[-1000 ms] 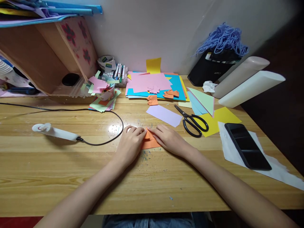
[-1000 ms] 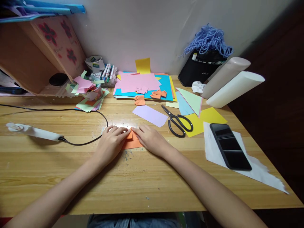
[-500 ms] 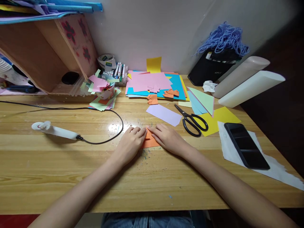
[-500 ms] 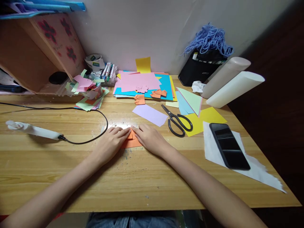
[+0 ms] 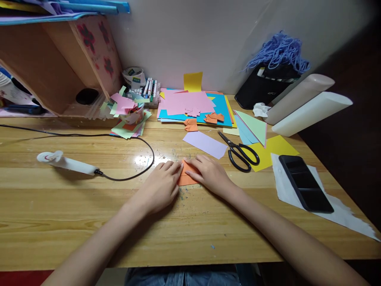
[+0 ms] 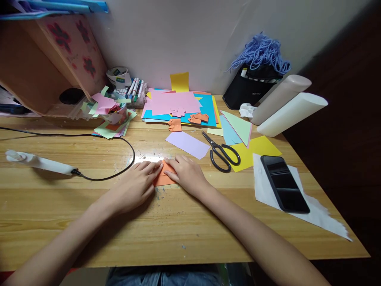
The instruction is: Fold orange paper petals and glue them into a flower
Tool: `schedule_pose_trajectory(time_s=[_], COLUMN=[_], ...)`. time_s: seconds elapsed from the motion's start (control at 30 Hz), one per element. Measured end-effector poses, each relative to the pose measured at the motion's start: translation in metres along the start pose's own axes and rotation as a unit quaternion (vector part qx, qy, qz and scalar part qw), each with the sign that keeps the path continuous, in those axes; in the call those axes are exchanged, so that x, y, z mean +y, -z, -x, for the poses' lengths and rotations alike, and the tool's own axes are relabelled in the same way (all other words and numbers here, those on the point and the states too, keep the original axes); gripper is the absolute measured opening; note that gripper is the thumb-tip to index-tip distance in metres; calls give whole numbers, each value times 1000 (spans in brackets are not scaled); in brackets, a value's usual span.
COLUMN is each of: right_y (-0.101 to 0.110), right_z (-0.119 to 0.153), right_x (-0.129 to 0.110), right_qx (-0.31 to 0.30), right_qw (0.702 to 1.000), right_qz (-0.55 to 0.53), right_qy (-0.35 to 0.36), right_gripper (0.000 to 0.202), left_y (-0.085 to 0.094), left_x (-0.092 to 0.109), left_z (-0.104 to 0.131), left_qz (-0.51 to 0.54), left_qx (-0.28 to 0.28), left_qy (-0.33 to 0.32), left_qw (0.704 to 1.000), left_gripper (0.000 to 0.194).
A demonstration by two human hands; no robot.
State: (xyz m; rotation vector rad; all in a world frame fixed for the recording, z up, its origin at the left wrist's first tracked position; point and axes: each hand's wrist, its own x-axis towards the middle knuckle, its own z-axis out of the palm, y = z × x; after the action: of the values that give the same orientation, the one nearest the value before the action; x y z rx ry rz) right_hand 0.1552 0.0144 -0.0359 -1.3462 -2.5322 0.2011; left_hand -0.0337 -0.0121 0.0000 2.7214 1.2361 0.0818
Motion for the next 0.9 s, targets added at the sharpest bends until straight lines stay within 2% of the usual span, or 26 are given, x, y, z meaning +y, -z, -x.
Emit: schedule_pose_trajectory(time_s=[0.27,0.4,0.53,0.6,0.7,0.8,0.9], right_y=[1,2,2,2,2,3,3], right_z=[-2,-2,-2,-1,1,3,5], right_x=[-1,-2,-1,-1,0,0,1], right_qx=[-14,-18,-24,-22,-10,0,11], right_qw=[1000,1000,1000,999,997,993,986], right_qz=[17,20,2,-27,-77,-114,-163], right_qy=[-1,-1,-1,-2,-8,-16,-27], right_gripper=[34,34,34,35,35,30,21], left_y=[16,18,7,-2,-16,-25,-28], left_x=[-3,1,-2,-4,-7,-9,-11], left_z=[9,9,4,0,-5,-7,-8], left_qz=[34,-14,-36,-4,107,199,252], left_qx=[4,-8,49,91,135,142,133], left_qy=[-12,-17,-5,56,130,130,136], left_qw=[999,1000,998,994,976,961,949], left_gripper=[26,33,38,36,20,32,31])
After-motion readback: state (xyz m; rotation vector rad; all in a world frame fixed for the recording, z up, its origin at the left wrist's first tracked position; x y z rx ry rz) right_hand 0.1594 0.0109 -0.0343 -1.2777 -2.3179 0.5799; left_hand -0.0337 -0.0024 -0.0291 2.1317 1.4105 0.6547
